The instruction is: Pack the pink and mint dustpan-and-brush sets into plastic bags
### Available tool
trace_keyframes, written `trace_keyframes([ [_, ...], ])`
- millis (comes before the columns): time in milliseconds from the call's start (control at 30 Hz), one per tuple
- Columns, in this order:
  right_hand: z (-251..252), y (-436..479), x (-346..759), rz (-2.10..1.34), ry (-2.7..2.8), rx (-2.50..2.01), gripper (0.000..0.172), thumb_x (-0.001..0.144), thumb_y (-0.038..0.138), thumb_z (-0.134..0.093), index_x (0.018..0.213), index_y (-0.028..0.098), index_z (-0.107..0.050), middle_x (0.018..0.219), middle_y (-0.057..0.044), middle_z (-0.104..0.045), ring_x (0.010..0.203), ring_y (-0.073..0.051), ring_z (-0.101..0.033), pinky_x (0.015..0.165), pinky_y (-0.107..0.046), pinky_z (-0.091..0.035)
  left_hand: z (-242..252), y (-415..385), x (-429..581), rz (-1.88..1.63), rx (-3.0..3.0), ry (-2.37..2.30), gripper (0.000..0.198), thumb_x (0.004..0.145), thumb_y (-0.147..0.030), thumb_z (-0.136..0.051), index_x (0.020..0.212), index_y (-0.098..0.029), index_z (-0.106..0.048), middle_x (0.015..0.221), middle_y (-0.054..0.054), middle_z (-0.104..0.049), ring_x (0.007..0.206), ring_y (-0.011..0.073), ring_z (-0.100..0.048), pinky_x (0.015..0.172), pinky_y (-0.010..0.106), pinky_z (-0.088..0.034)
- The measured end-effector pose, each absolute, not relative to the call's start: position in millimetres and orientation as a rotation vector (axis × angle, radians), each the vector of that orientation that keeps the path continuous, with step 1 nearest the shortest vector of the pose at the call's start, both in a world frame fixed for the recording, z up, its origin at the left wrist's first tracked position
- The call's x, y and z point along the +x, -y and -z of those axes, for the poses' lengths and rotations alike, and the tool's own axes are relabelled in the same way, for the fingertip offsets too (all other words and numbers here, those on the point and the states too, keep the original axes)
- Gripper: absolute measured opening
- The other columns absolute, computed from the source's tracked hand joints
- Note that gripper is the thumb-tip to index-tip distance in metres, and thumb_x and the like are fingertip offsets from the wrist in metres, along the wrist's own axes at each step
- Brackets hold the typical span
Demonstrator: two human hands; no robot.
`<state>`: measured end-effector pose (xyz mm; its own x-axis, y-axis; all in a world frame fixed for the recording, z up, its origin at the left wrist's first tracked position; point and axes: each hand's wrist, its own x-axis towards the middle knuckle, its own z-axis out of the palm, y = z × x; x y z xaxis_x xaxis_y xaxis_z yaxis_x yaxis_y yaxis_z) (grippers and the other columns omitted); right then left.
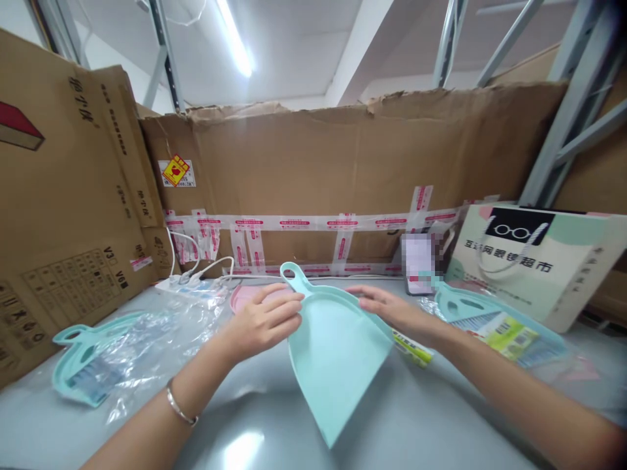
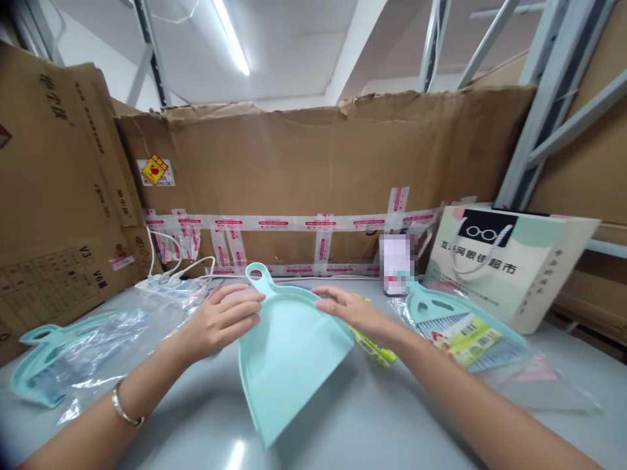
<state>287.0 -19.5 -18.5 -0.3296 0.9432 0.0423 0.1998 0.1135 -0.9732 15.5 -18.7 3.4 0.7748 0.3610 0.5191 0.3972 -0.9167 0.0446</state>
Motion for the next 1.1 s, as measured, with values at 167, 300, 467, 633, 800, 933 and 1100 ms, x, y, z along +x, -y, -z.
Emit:
trace_keyframes([
  [167, 49, 32, 262, -1.387, 1.444, -1.097, 0.052, 0.066, 0.048, -0.066, 0.109, 0.02, -0.056, 0.091, -0.006, -0.068, 0.076, -0.022, -0.065, 0.065, -0.034, -0.053, 12, 12, 24, 1.342, -2.783, 0.75, 0.019, 0.086, -0.026, -0.045, 0.096, -0.021, -0.061, 0.121, 0.01, -0.058, 0.117, 0.0217, -0.049, 0.101, 0.044, -0.035],
  [300, 58, 38, 261, -1.05, 1.361, -1.122, 0.047, 0.071, 0.051, -0.06, 0.107, 0.022, -0.055, 0.096, -0.005, -0.065, 0.084, -0.021, -0.062, 0.072, -0.033, -0.051, 22, 12, 35, 1.901, -2.985, 1.463, 0.043, 0.09, -0.042, -0.032, 0.128, -0.024, -0.039, 0.13, 0.011, -0.049, 0.11, 0.0226, -0.054, 0.084, 0.038, -0.049],
  [467, 60, 29, 274, -1.083, 1.438, -1.11, 0.044, 0.076, 0.055, -0.051, 0.104, 0.022, -0.056, 0.091, -0.003, -0.066, 0.08, -0.021, -0.062, 0.069, -0.032, -0.049, 26, 15, 44, 1.627, -3.37, 1.668, 0.042, 0.082, -0.042, -0.048, 0.119, -0.023, -0.052, 0.118, 0.005, -0.058, 0.105, 0.0219, -0.055, 0.088, 0.034, -0.045],
  [633, 73, 4, 291, -0.721, 1.663, -1.082, 0.046, 0.086, 0.052, -0.032, 0.111, 0.022, -0.056, 0.104, -0.008, -0.064, 0.1, -0.023, -0.057, 0.09, -0.042, -0.041, 30, 10, 43, 1.601, -3.223, 1.828, 0.038, 0.08, -0.038, -0.049, 0.111, -0.02, -0.06, 0.102, 0.004, -0.065, 0.095, 0.0239, -0.058, 0.085, 0.037, -0.045],
  [800, 95, -14, 294, -0.232, 2.199, -1.072, 0.034, 0.076, 0.034, -0.056, 0.108, 0.026, -0.061, 0.123, -0.009, -0.056, 0.117, -0.027, -0.047, 0.098, -0.045, -0.033, 32, 7, 41, 1.637, -3.215, 1.863, 0.039, 0.077, -0.037, -0.05, 0.11, -0.02, -0.061, 0.097, 0.003, -0.067, 0.093, 0.0238, -0.06, 0.083, 0.036, -0.046],
  [933, 90, -15, 293, -0.047, 2.186, -1.143, 0.025, 0.081, 0.028, -0.048, 0.099, 0.025, -0.065, 0.104, -0.007, -0.066, 0.099, -0.025, -0.058, 0.089, -0.045, -0.04, 30, 8, 42, 1.661, -3.229, 1.815, 0.037, 0.076, -0.037, -0.052, 0.107, -0.021, -0.063, 0.096, 0.003, -0.068, 0.092, 0.0235, -0.06, 0.08, 0.034, -0.047],
  [1100, 52, -11, 319, 0.014, 1.561, -1.255, 0.022, 0.08, 0.038, -0.048, 0.089, 0.022, -0.061, 0.089, -0.007, -0.067, 0.086, -0.024, -0.061, 0.081, -0.04, -0.044, 31, 7, 40, 1.611, -3.277, 1.848, 0.029, 0.076, -0.04, -0.054, 0.097, -0.023, -0.067, 0.088, 0.001, -0.069, 0.08, 0.0202, -0.061, 0.07, 0.03, -0.048],
])
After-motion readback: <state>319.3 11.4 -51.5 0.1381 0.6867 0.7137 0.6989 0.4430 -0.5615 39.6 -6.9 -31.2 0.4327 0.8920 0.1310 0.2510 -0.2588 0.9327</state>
